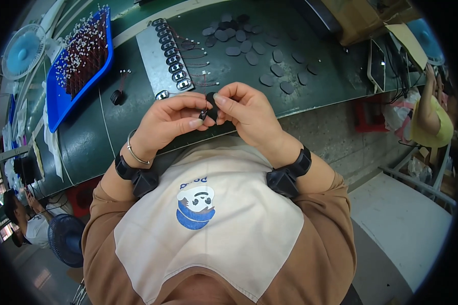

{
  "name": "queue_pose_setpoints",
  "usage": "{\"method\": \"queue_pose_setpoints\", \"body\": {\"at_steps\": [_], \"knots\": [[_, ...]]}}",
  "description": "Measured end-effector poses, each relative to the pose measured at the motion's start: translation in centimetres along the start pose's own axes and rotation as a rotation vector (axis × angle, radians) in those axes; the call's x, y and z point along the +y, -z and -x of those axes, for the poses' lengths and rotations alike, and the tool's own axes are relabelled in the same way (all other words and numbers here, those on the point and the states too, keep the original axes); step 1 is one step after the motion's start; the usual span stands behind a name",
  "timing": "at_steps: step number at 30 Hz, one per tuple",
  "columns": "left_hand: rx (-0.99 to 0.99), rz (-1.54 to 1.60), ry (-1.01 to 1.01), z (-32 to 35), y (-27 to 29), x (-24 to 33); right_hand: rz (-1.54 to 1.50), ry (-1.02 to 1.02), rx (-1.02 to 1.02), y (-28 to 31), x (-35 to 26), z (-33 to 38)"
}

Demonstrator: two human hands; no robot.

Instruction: The person picks up a speaker and a plastic cover, fits the speaker into the cover by hand, and places the assembled unit onto the table, repeating the process several times.

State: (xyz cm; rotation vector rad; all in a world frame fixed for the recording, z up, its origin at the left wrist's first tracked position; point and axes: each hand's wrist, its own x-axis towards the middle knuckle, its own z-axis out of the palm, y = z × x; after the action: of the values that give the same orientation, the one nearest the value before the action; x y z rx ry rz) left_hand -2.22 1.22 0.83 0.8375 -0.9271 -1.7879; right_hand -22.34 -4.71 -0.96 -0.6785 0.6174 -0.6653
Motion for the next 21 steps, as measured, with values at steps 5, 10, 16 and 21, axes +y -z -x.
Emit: {"method": "queue_pose_setpoints", "body": {"at_steps": [5,10,16,21], "knots": [[0.038,-0.083,0.077,-0.2,0.7,0.4,0.849,0.49,-0.019,0.1,-1.4,0.0],[-0.005,-0.165,0.062,-0.5,0.7,-0.1,1.447,0.768,-0.152,-0.6,-3.0,0.0],[0.006,-0.076,0.179,-1.0,0.7,0.7,1.471,0.737,-0.16,0.2,-2.7,0.0],[-0.009,0.343,0.123,-2.0,2.1,0.7,0.992,0.614,-0.129,-0.3,-3.1,-0.1]]}}
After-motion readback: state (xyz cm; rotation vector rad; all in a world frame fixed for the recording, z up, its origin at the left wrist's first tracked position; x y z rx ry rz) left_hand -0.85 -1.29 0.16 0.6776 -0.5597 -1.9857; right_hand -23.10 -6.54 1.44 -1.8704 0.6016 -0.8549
